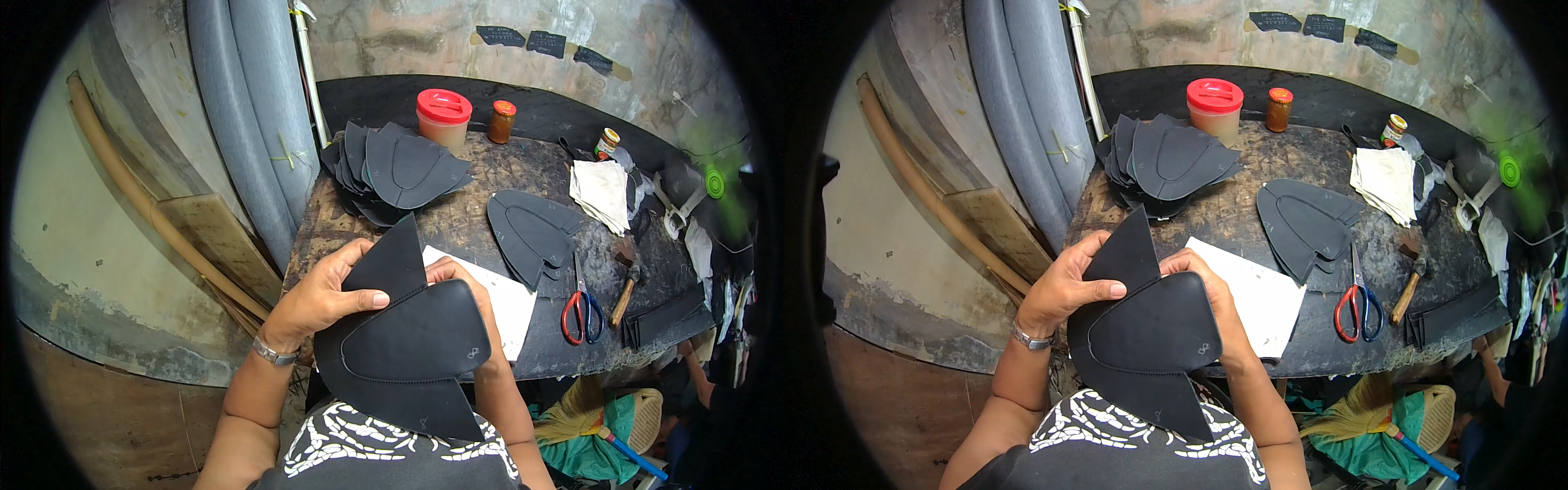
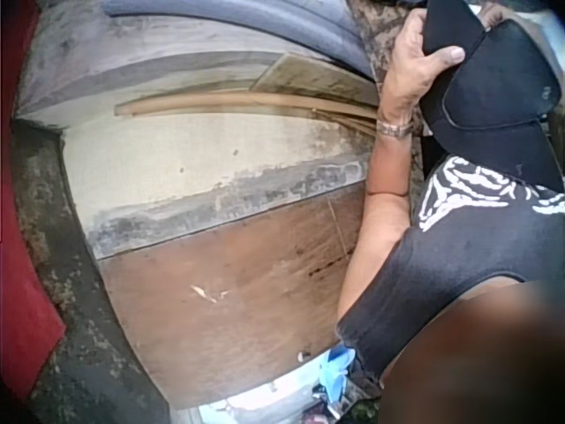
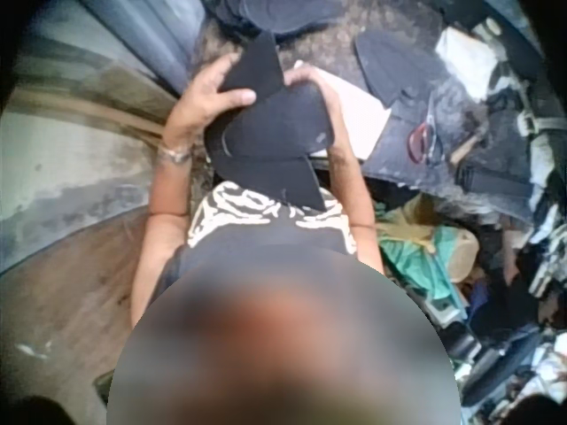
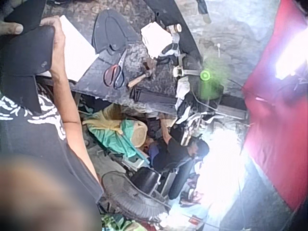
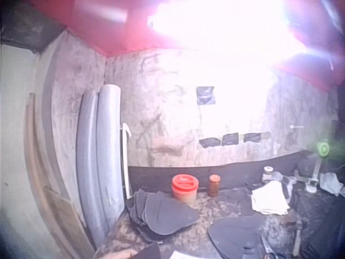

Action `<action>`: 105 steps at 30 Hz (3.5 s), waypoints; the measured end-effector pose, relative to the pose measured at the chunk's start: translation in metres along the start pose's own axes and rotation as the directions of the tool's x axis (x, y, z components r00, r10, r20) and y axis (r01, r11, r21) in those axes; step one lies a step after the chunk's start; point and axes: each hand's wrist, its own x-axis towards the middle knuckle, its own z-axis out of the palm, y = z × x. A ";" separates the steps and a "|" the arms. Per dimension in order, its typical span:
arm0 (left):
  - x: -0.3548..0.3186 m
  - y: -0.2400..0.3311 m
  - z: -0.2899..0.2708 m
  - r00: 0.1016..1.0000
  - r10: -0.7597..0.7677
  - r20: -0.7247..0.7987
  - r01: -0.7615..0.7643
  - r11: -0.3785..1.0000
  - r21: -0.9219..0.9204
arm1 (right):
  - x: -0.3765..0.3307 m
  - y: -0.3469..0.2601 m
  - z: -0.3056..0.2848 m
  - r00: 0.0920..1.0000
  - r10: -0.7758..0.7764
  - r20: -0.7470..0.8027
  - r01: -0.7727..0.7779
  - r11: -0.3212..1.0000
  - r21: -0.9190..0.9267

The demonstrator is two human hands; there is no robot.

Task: The person repeatedly picks up black rubber pieces from a stack, inspects their edges, and uses scissors to trim small sections. They place each trimmed piece onto a separate pile on the table.

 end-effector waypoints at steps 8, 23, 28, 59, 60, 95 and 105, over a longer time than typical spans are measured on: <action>0.000 -0.004 -0.002 1.000 -0.021 -0.017 0.021 0.999 0.038 | 0.006 0.010 -0.001 0.999 -0.051 -0.005 0.049 0.972 -0.231; -0.007 -0.009 -0.006 0.999 -0.040 -0.016 0.039 0.999 -0.035 | 0.008 0.009 -0.004 0.980 -0.177 0.089 0.189 0.970 -0.150; -0.006 -0.011 -0.007 0.999 -0.022 0.027 0.024 0.997 -0.071 | 0.006 0.005 -0.003 0.987 0.109 0.118 -0.131 0.972 0.195; -0.056 -0.115 -0.038 0.917 -0.367 -0.160 -0.103 0.170 -0.980 | 0.036 0.021 0.028 0.993 0.115 -0.028 -0.116 0.993 -0.033; -0.056 -0.112 -0.038 0.946 -0.298 -0.126 -0.075 0.179 -0.981 | 0.037 0.021 0.029 0.993 0.119 -0.017 -0.119 0.992 -0.032; -0.062 -0.069 -0.030 0.830 -0.093 -0.551 -0.305 0.751 -0.586 | 0.042 0.020 0.027 0.939 0.297 0.174 -0.339 0.885 0.320; -0.065 -0.061 -0.021 0.798 0.098 -0.594 -0.383 0.844 -0.375 | 0.035 0.036 0.030 0.976 -0.219 -0.001 0.171 0.763 -0.624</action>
